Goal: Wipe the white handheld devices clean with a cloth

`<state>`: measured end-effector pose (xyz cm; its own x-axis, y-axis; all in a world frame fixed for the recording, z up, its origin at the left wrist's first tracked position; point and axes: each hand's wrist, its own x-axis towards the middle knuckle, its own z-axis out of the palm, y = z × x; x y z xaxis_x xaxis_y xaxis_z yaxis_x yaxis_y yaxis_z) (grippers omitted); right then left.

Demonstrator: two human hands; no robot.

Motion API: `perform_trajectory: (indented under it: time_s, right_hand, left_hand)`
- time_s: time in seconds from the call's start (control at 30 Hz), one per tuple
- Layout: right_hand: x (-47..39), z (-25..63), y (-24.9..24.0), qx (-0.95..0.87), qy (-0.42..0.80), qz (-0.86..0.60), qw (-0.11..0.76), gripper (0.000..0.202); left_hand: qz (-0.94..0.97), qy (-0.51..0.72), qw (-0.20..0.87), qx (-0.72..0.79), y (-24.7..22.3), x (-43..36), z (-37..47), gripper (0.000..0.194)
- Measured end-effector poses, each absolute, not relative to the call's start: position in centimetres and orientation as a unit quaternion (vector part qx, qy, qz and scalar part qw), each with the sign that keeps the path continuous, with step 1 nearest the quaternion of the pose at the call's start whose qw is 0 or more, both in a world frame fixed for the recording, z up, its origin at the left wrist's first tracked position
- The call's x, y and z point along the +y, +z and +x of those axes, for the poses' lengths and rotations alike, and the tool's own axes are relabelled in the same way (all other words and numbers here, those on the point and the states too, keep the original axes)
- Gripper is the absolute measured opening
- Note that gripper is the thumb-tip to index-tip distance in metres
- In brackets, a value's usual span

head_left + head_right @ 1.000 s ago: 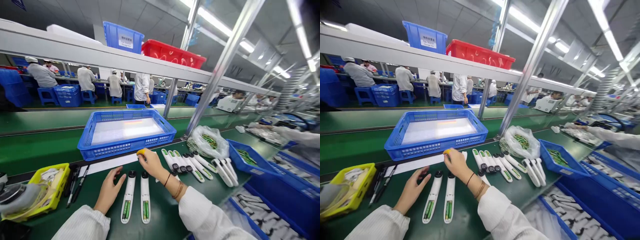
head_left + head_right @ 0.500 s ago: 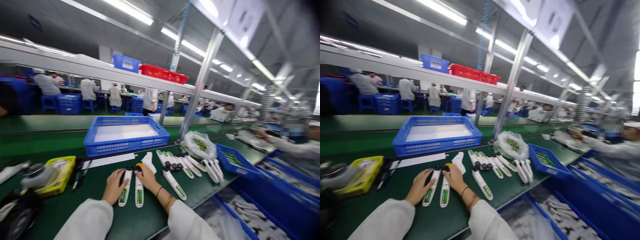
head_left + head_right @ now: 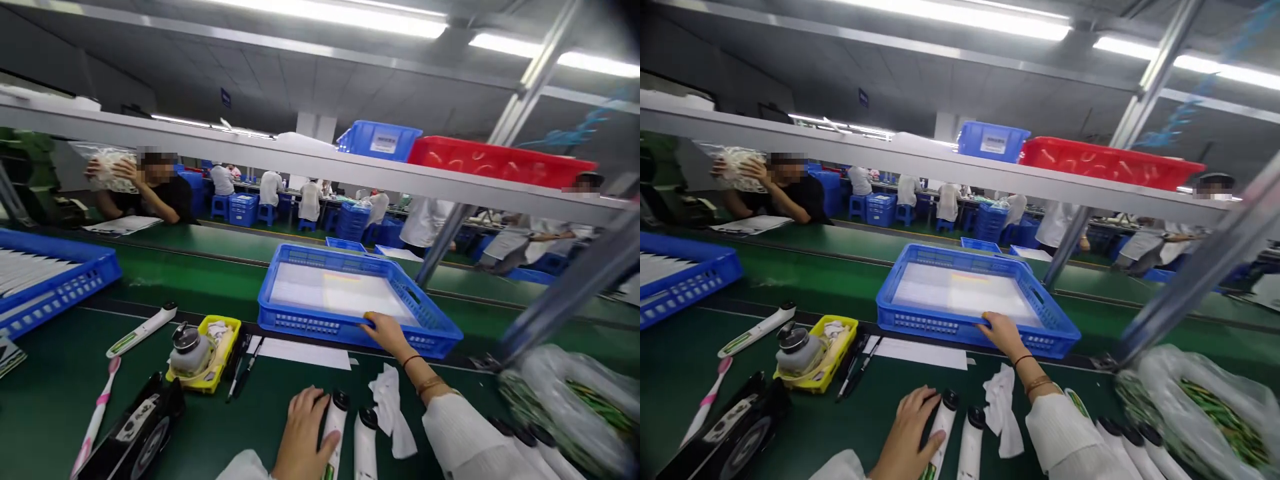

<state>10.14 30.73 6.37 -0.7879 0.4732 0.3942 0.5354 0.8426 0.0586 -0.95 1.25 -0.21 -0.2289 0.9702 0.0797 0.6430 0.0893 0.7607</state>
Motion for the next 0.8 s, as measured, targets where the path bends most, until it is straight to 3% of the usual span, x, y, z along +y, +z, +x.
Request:
perform_trajectory:
  time_s: [0.37, 0.67, 0.8]
  right_hand:
    - [28.7, 6.5, 3.6, -0.921, -0.151, -0.263, 0.244, 0.027]
    - [26.7, 4.2, 4.2, -0.933, -0.110, -0.249, 0.234, 0.027]
    - [25.5, 4.2, 6.5, -0.946, -0.062, -0.238, 0.211, 0.021]
  left_hand:
    - [0.572, 0.332, 0.289, 0.692, 0.5, 1.8, -1.6, 0.055]
    - [0.557, 0.325, 0.285, 0.709, 0.5, 1.4, -1.3, 0.055]
    - [0.557, 0.319, 0.275, 0.716, 0.2, 1.3, -1.1, 0.067]
